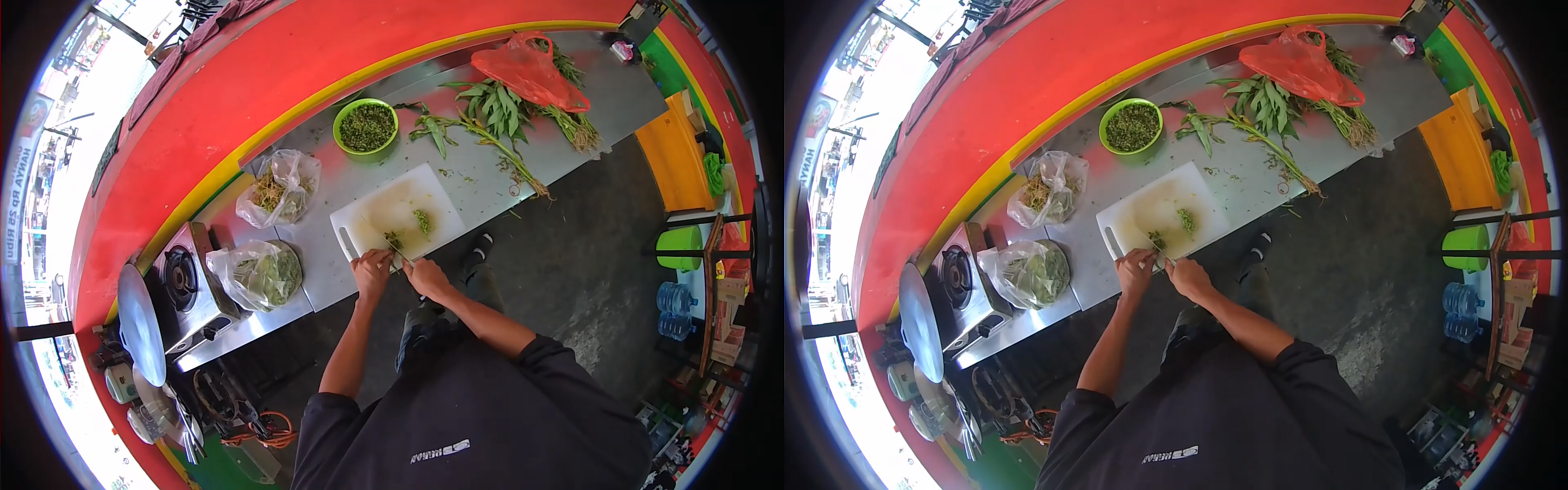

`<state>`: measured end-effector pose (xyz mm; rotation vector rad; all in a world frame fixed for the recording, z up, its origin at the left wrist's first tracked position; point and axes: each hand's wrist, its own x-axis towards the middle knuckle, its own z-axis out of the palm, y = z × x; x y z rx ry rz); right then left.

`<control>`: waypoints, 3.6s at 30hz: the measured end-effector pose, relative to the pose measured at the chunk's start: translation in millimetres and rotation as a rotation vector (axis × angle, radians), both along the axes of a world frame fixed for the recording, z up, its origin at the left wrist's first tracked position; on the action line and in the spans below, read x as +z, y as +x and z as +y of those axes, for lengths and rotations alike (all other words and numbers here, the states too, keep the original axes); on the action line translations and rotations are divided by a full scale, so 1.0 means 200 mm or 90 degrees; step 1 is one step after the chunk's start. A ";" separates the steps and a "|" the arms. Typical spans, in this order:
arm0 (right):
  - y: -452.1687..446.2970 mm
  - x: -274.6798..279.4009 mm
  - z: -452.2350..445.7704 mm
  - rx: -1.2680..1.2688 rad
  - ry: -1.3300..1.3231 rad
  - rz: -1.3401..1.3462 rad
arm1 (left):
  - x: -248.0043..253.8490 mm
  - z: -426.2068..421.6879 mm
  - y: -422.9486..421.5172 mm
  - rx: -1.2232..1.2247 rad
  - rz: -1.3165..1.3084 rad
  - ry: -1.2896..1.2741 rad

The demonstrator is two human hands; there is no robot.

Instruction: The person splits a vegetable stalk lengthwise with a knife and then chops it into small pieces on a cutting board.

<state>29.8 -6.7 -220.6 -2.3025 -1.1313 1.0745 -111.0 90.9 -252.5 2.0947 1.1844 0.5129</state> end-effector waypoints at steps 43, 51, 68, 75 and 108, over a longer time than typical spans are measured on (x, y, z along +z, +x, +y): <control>-0.06 -0.05 0.06 -0.032 0.012 -0.040 | 0.03 -0.14 0.02 0.023 0.035 0.178; -0.04 -0.02 0.03 -0.006 -0.009 -0.006 | -0.02 -0.13 0.00 0.024 0.008 0.167; -0.03 -0.01 0.04 -0.005 0.049 -0.027 | 0.00 -0.15 -0.01 0.025 0.041 0.184; -0.04 -0.07 0.04 0.013 0.030 -0.027 | -0.03 -0.15 -0.01 0.036 0.022 0.190; -0.05 -0.02 0.07 0.021 -0.004 -0.035 | -0.01 -0.22 0.01 0.074 0.019 0.182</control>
